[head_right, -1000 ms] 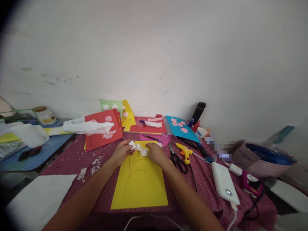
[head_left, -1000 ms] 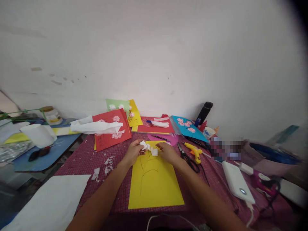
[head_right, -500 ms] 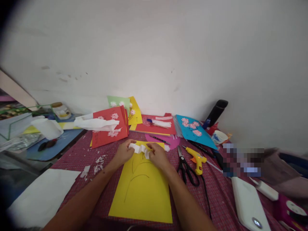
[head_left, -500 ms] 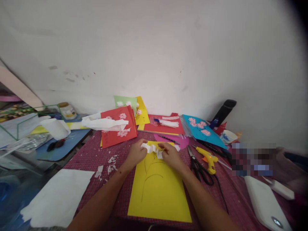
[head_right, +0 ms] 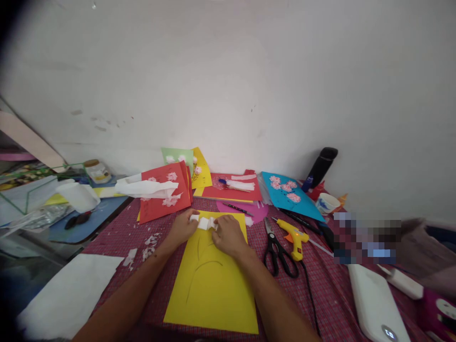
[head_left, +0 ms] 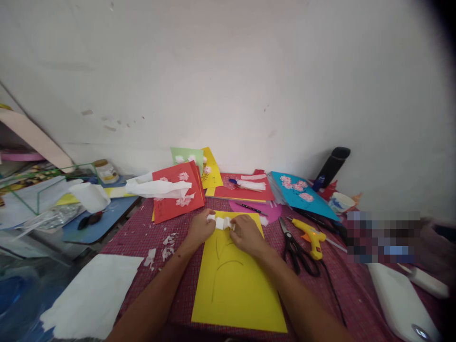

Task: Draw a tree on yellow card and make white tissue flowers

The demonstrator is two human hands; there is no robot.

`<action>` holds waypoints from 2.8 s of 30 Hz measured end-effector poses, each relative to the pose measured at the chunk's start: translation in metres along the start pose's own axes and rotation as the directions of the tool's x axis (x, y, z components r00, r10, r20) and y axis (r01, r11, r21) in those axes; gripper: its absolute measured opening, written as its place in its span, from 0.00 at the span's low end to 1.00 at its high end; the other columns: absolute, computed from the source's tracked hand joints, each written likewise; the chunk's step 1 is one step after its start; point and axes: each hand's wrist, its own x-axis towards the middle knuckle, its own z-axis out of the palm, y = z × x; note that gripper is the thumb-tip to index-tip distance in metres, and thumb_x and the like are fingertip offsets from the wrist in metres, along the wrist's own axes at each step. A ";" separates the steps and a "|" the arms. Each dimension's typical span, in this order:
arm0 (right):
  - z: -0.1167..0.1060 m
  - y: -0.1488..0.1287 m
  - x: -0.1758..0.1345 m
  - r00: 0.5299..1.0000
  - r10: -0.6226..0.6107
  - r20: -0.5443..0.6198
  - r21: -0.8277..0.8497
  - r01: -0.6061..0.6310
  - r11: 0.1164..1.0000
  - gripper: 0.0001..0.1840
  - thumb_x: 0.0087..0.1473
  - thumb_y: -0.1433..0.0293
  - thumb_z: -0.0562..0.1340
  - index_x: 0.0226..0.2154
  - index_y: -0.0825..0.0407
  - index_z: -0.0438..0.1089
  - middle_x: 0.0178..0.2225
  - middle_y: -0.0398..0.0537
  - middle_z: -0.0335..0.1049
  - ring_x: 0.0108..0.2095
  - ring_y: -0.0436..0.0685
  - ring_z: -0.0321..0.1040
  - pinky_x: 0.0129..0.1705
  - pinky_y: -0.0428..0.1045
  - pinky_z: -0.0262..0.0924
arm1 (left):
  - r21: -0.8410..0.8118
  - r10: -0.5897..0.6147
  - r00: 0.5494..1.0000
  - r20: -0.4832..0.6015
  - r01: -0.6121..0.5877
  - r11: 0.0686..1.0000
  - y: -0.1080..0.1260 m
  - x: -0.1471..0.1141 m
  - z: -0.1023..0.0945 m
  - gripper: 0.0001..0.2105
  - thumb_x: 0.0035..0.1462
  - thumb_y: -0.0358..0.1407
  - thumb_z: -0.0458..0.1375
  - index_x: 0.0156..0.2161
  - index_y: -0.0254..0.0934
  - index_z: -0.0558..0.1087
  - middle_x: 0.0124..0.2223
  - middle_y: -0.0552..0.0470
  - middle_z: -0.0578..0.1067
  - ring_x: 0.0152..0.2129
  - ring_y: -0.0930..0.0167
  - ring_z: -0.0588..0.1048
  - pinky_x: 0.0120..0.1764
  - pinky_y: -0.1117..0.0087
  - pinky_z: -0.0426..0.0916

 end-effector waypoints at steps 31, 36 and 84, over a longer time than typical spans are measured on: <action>-0.017 -0.011 -0.009 0.933 0.357 0.053 -0.277 -0.329 0.903 0.17 0.52 0.58 0.61 0.35 0.55 0.72 0.37 0.62 0.72 0.38 0.65 0.69 0.38 0.54 0.56 | -0.120 0.302 0.953 0.026 -0.297 0.947 -0.006 0.000 0.015 0.21 0.53 0.28 0.53 0.54 0.38 0.69 0.54 0.46 0.73 0.52 0.65 0.69 0.56 0.62 0.60; -0.018 -0.007 -0.009 0.925 0.372 0.083 -0.211 -0.348 0.913 0.07 0.51 0.66 0.61 0.31 0.52 0.71 0.35 0.55 0.73 0.32 0.58 0.69 0.30 0.49 0.50 | -0.082 0.289 0.957 0.007 -0.287 0.954 -0.004 -0.001 0.013 0.20 0.54 0.28 0.54 0.53 0.38 0.70 0.53 0.45 0.73 0.51 0.64 0.70 0.57 0.61 0.60; -0.023 -0.017 0.000 0.881 0.407 0.239 0.868 -0.382 0.317 0.12 0.42 0.71 0.62 0.34 0.54 0.73 0.23 0.42 0.69 0.22 0.48 0.61 0.24 0.44 0.52 | -0.823 0.092 0.961 0.259 0.170 0.541 0.034 -0.021 0.016 0.20 0.49 0.37 0.64 0.47 0.32 0.70 0.34 0.50 0.74 0.23 0.74 0.73 0.22 0.75 0.64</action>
